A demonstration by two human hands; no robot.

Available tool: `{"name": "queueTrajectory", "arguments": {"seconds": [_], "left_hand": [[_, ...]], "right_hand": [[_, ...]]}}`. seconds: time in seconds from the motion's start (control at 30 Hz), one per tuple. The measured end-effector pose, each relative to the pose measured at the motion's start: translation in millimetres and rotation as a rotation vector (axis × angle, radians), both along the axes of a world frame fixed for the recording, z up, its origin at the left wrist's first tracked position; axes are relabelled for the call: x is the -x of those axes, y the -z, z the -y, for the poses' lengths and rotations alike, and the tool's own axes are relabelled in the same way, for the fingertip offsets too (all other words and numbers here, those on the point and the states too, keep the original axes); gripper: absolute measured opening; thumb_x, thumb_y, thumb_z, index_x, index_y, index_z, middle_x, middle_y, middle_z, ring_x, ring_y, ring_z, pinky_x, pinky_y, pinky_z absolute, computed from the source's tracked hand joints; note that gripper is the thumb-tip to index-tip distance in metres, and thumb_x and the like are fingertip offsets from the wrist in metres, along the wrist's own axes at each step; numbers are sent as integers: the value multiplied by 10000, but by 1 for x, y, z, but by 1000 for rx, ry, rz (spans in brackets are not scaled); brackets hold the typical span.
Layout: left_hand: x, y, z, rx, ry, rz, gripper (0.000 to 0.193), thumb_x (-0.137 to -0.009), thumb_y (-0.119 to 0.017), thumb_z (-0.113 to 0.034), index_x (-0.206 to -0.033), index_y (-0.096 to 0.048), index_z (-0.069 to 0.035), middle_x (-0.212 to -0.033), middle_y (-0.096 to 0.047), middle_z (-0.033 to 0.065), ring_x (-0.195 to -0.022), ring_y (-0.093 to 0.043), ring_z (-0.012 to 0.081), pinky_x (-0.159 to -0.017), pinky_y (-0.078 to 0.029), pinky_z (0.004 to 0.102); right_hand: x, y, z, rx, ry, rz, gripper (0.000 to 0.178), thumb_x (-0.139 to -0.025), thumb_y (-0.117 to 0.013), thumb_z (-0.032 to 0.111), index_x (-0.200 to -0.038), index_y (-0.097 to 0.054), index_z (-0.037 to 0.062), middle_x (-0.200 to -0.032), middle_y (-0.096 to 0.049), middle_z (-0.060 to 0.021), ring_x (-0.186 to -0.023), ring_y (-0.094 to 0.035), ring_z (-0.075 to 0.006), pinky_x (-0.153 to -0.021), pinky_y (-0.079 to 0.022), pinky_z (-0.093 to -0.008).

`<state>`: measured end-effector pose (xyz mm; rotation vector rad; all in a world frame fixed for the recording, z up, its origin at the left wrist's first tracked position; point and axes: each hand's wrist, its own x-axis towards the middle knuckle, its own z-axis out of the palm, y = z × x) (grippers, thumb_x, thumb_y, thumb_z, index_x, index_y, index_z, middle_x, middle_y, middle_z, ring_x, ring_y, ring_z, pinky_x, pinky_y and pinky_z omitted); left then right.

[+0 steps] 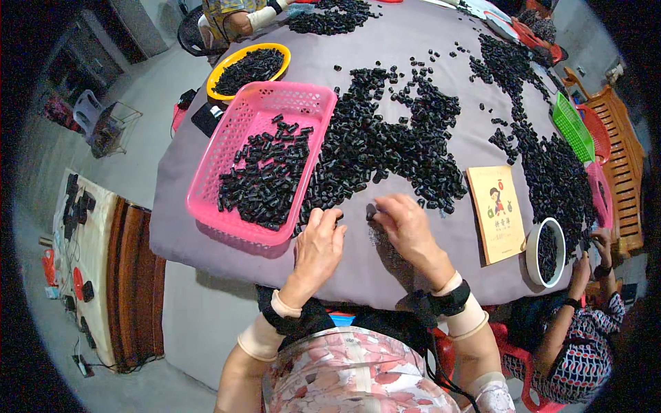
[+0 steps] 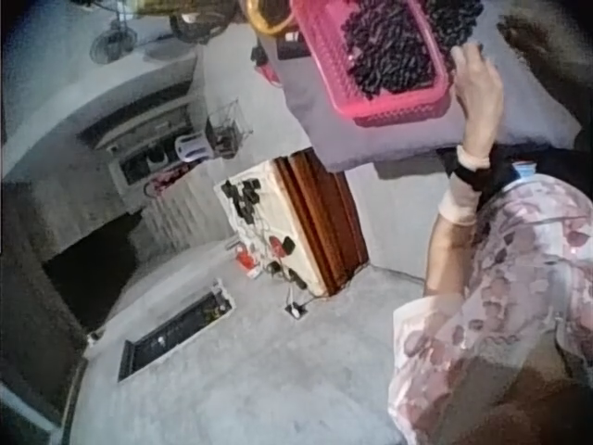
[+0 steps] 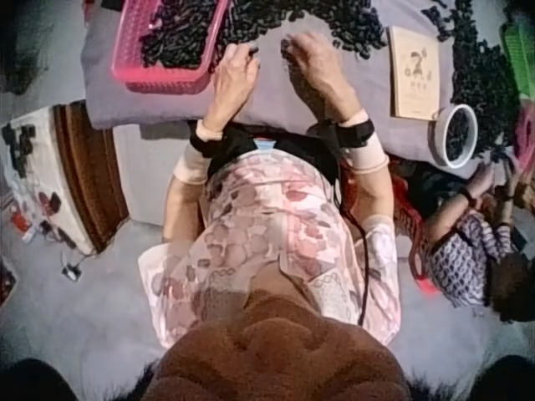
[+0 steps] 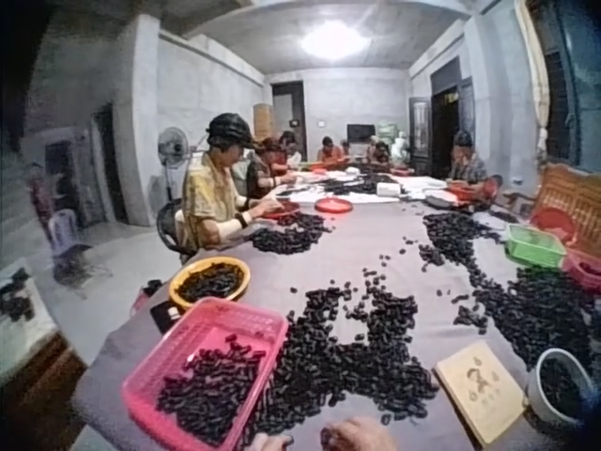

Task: Manually assembling small black plastic components by hand at a shared work table.

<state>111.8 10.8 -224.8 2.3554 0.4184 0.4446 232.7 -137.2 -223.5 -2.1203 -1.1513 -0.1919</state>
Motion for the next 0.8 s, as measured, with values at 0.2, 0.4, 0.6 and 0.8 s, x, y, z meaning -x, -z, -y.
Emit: {"name": "queueTrajectory", "arguments": {"seconds": [0.2,0.4,0.6,0.8], "left_hand": [[1,6,-1,118,-21,86,216,-786,-626,-104,-984,-555,-57,-877,-532,121,-703,-587,304,-593,-464,407],[-7,-1,-1,85,-63,69,226,-755,-651,-100,-963,-579,-47,-812,-511,110,-647,-557,244,-564,-446,363],[-11,-1,1,-81,-65,-59,245,-755,-654,-117,-981,-575,-67,-911,-516,133,-733,-576,337,-621,-460,424],[-16,-4,2,-137,-47,-95,179,-767,-629,-94,-924,-550,-61,-916,-488,154,-729,-590,358,-609,-482,449]], "right_hand": [[5,-23,37,49,4,-120,106,-729,-623,23,-821,-576,48,-778,-534,-115,-753,-540,-310,-638,-440,-390],[33,-17,23,172,-4,-20,110,-709,-652,93,-785,-575,79,-779,-490,-99,-761,-498,-298,-639,-397,-402],[45,-5,11,193,93,62,129,-700,-658,161,-729,-560,84,-767,-484,-92,-738,-482,-279,-626,-357,-397],[47,3,9,256,88,160,79,-698,-597,140,-712,-546,82,-768,-480,-92,-744,-475,-276,-622,-354,-392]]}}
